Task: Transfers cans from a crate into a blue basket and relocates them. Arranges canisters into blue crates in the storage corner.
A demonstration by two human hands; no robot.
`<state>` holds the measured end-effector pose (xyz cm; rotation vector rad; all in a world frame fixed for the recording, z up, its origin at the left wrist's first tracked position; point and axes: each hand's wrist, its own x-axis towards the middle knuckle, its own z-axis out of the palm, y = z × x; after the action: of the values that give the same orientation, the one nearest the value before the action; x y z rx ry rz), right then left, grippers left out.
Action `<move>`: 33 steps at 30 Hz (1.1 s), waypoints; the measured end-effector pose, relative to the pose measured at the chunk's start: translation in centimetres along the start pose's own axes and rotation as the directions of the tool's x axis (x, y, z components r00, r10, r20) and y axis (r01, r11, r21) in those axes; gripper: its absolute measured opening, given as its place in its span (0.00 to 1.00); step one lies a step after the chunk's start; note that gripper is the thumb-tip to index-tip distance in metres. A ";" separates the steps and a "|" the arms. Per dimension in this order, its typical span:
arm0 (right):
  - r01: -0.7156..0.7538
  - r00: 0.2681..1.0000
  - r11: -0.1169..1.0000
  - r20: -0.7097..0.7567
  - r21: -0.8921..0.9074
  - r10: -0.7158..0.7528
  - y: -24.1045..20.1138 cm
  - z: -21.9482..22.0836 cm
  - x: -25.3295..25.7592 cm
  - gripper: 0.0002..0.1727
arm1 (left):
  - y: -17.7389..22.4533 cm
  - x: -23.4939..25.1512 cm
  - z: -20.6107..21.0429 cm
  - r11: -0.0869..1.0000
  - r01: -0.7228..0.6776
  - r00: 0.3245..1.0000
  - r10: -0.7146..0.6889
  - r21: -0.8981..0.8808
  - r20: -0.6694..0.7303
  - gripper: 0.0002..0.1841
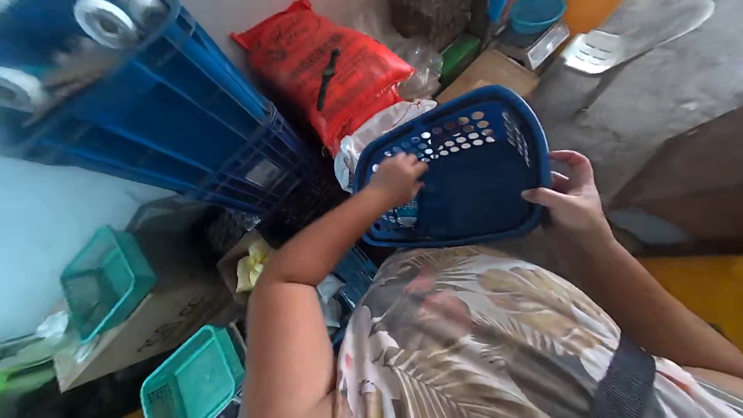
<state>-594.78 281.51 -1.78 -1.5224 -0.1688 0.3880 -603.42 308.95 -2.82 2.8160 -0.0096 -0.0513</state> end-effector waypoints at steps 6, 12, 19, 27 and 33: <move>0.114 0.973 0.990 0.192 0.079 -0.127 0.4 0.6 0.9 0.41 | -1.9 1.6 11.2 0.617 0.786 0.558 -0.677 -0.043 0.479 0.49; 0.109 0.965 0.993 0.233 0.053 -0.118 0.7 0.4 1.4 0.43 | -2.9 1.3 15.5 0.380 0.887 0.454 -0.817 -0.261 0.355 0.58; 0.180 0.957 0.982 0.218 0.062 -0.189 1.3 -0.7 3.3 0.43 | -2.3 2.9 13.0 0.254 0.887 0.390 -0.859 -0.385 0.331 0.57; 0.082 0.990 0.995 0.116 -0.056 -0.075 0.8 -1.8 4.3 0.44 | -2.1 -3.0 -4.5 0.248 0.474 0.694 -0.695 -0.845 0.186 0.30; 0.019 0.998 1.000 0.063 -0.005 -0.018 0.9 -1.6 5.6 0.39 | -7.1 -9.6 -20.8 0.687 0.289 0.198 -0.725 -0.667 -0.660 0.33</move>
<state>-589.13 281.94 -3.45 -1.5141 -0.2332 0.4210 -612.22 322.46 14.88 1.8803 1.1117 1.2059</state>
